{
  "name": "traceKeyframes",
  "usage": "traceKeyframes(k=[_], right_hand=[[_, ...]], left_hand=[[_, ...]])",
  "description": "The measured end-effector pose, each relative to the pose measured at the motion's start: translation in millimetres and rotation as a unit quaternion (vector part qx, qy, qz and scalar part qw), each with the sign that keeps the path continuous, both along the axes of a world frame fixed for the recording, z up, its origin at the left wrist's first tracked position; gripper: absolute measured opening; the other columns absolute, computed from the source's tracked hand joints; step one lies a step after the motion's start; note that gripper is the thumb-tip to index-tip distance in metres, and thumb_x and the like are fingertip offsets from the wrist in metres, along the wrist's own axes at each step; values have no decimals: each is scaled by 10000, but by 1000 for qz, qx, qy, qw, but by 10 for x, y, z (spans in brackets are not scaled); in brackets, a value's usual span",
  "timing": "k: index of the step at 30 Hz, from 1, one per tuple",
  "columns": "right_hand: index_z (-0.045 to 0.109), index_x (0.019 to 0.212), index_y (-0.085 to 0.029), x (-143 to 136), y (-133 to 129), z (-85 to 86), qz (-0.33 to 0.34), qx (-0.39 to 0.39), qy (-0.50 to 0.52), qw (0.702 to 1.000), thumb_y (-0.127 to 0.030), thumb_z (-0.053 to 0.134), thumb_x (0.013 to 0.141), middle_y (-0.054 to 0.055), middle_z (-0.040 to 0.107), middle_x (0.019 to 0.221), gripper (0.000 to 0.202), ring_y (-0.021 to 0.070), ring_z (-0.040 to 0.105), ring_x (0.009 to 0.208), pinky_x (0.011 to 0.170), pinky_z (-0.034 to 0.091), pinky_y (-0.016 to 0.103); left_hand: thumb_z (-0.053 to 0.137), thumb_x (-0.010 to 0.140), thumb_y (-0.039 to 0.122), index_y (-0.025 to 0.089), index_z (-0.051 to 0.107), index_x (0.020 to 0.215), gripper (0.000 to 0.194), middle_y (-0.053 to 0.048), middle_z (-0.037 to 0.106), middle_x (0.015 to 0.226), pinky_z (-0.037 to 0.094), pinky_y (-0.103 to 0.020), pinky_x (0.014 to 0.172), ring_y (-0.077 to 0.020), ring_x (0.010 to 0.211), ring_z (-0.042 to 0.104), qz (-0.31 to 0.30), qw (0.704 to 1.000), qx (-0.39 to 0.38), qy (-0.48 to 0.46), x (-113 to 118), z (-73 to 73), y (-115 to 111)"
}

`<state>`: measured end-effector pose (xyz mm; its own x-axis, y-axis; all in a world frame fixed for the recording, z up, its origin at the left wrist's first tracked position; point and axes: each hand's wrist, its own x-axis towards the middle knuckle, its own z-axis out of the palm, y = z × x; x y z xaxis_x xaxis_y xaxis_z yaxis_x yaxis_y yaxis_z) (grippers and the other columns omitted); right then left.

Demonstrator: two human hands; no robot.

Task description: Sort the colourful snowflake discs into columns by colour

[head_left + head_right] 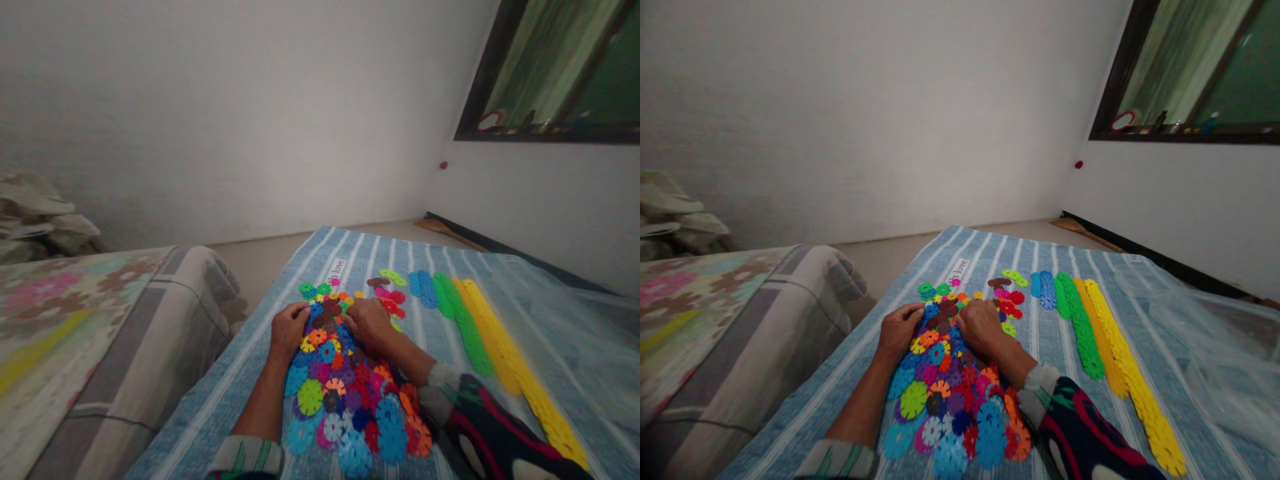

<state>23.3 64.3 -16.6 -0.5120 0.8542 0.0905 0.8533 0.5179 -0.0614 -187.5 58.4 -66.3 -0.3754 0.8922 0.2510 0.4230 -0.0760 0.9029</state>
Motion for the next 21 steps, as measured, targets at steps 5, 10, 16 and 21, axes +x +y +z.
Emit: traceKeyframes(k=[5,10,16,21], right_hand=[[697,988,-106,-27,376,-5,-57,6,0,998,-334,402,969,174,646,1050,374,264,565,1026,846,404,360],[697,991,-99,-65,502,-150,-77,0,13,997,-349,480,939,182,623,1098,335,288,515,1103,891,395,389],[695,965,-87,-39,516,-175,-78,-9,49,996,-322,516,921,177,640,1050,299,261,538,1053,885,396,356],[723,917,-148,105,428,-14,-36,-22,99,994,-224,529,882,81,692,971,211,192,587,949,839,408,278]], left_hand=[[601,670,374,195,748,815,273,-40,763,912,505,-343,891,-227,891,678,-5,1000,3,3,-7,7,-8],[602,668,361,196,750,810,262,-38,764,907,511,-340,886,-224,893,682,-2,1000,5,-2,-17,-6,-8],[601,668,355,195,750,816,265,-34,765,912,514,-335,897,-225,903,687,2,1000,-7,3,9,44,-25],[619,654,361,214,753,824,262,-24,766,932,509,-331,924,-234,929,685,10,1000,-12,17,-26,61,13]])
